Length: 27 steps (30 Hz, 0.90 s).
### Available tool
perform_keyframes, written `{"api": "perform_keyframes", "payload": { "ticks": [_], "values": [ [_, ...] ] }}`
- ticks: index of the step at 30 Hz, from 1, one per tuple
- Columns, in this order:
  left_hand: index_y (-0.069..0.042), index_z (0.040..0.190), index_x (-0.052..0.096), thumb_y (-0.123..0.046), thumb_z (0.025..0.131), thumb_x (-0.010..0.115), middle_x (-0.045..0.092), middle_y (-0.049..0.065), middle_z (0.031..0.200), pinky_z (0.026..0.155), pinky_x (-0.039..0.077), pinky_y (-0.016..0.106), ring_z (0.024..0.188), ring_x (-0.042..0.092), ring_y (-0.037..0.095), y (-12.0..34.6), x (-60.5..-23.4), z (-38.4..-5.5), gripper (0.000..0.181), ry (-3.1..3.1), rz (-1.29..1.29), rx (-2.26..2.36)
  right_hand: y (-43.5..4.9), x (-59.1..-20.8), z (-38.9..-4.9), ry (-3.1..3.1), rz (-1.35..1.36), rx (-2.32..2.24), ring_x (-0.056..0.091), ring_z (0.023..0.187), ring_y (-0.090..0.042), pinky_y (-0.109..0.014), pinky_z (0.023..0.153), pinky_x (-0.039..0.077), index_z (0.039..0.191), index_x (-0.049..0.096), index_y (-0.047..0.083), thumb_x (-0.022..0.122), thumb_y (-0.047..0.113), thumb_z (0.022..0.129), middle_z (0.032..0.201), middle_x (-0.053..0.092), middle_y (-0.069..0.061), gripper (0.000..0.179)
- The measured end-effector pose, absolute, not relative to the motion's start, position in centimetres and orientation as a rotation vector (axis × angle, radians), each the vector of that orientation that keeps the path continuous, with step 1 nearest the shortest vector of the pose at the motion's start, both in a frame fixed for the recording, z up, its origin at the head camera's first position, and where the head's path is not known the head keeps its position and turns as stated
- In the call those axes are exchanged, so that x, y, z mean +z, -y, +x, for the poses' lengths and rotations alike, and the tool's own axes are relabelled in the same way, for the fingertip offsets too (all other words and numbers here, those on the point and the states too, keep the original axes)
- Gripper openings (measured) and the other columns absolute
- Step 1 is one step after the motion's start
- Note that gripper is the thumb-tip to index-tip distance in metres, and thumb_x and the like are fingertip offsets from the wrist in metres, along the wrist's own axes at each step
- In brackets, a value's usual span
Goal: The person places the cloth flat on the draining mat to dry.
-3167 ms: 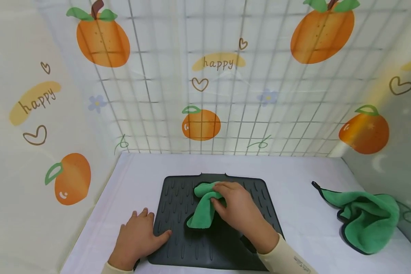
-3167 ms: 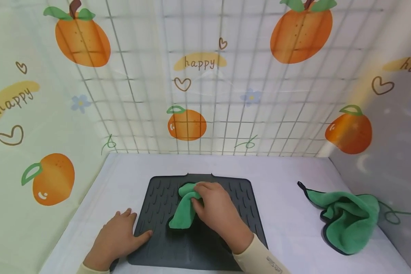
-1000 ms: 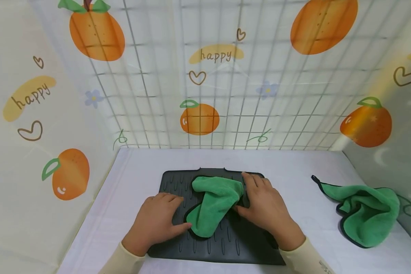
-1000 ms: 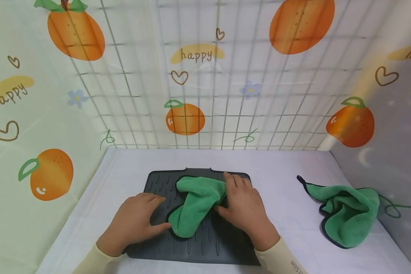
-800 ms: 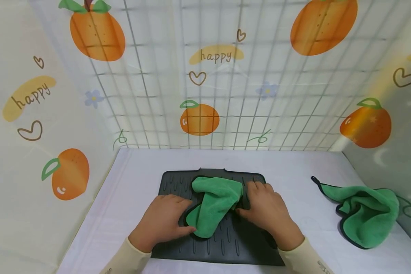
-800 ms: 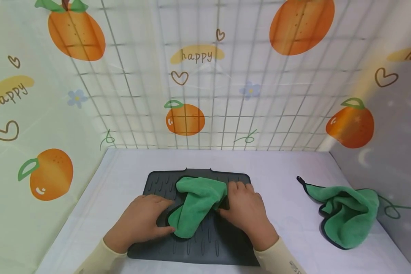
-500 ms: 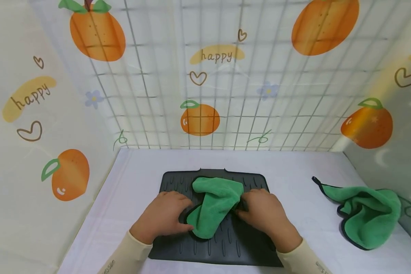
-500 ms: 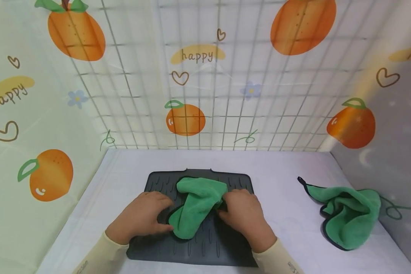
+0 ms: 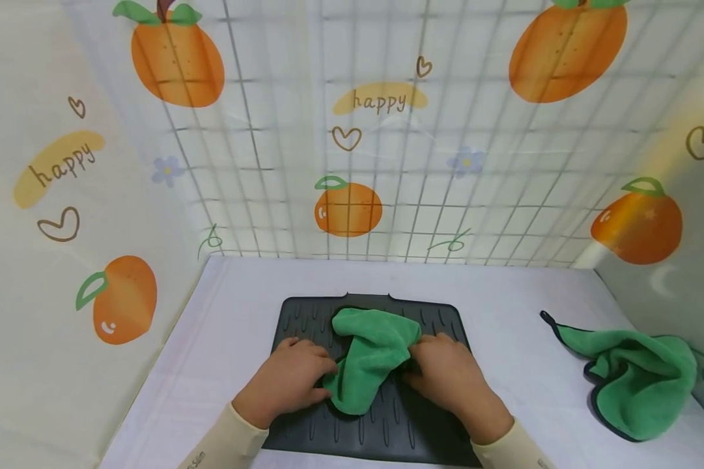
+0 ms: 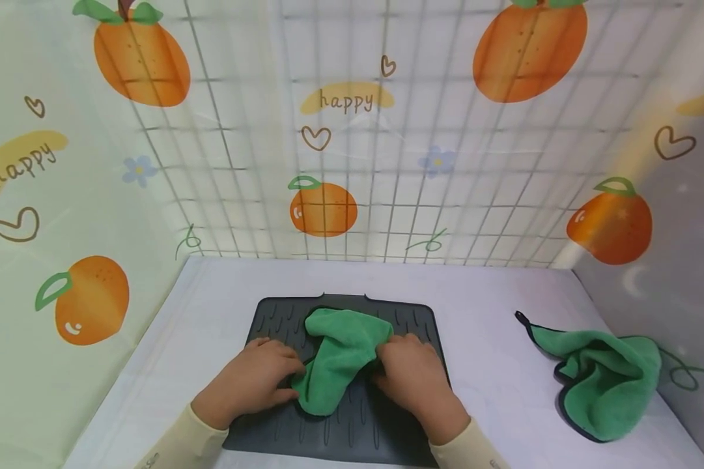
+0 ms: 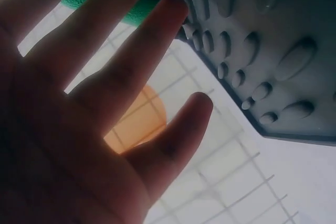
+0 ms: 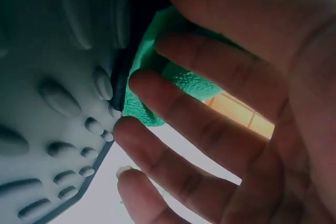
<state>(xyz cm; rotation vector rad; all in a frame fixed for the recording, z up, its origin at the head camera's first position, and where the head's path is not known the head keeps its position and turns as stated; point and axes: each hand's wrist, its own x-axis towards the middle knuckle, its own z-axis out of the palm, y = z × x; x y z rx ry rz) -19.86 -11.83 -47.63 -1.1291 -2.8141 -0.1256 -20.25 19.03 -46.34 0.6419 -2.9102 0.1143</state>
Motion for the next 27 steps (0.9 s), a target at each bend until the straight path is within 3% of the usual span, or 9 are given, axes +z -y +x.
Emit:
{"api": "perform_keyframes", "payload": {
  "ticks": [5, 10, 20, 27],
  "values": [
    [-0.032, 0.114, 0.080, -0.027, 0.088, 0.089, 0.071, -0.013, 0.115, 0.093, 0.053, 0.055, 0.106, 0.065, 0.016, 11.7, -47.7, -19.9, 0.028, 2.831, -1.146, -0.108, -18.8, -46.8, -20.3, 2.918, 0.665, 0.112, 0.060, 0.080, -0.024, -0.044, 0.062, 0.050, 0.073, 0.059, 0.027, 0.093, 0.030, 0.078, 0.081, 0.061, 0.008, 0.034],
    [-0.032, 0.112, 0.082, -0.012, 0.093, 0.080, 0.070, -0.012, 0.118, 0.091, 0.054, 0.052, 0.105, 0.065, 0.016, 11.7, -47.7, -19.7, 0.028, 2.828, -1.153, -0.102, -18.5, -46.9, -20.1, 2.901, 0.684, 0.092, 0.059, 0.079, -0.023, -0.042, 0.060, 0.049, 0.075, 0.064, 0.026, 0.093, 0.027, 0.079, 0.082, 0.061, 0.006, 0.030],
    [-0.031, 0.101, 0.085, -0.010, 0.095, 0.078, 0.068, -0.014, 0.105, 0.076, 0.053, 0.038, 0.095, 0.065, 0.011, 11.4, -48.5, -20.1, 0.023, 2.783, -1.142, -0.163, -18.0, -47.1, -19.8, 2.829, 0.752, 0.076, 0.055, 0.072, -0.019, -0.039, 0.058, 0.046, 0.072, 0.066, 0.022, 0.089, 0.014, 0.082, 0.078, 0.059, 0.007, 0.026],
    [-0.020, 0.090, 0.083, -0.002, 0.098, 0.072, 0.066, -0.009, 0.094, 0.076, 0.054, 0.022, 0.086, 0.065, 0.006, 11.0, -49.1, -20.4, 0.022, 2.748, -1.163, -0.333, -18.0, -47.5, -20.0, 2.797, 0.768, 0.039, 0.054, 0.071, -0.017, -0.038, 0.057, 0.044, 0.071, 0.066, 0.023, 0.087, 0.012, 0.083, 0.075, 0.056, 0.010, 0.027]
  ]
}}
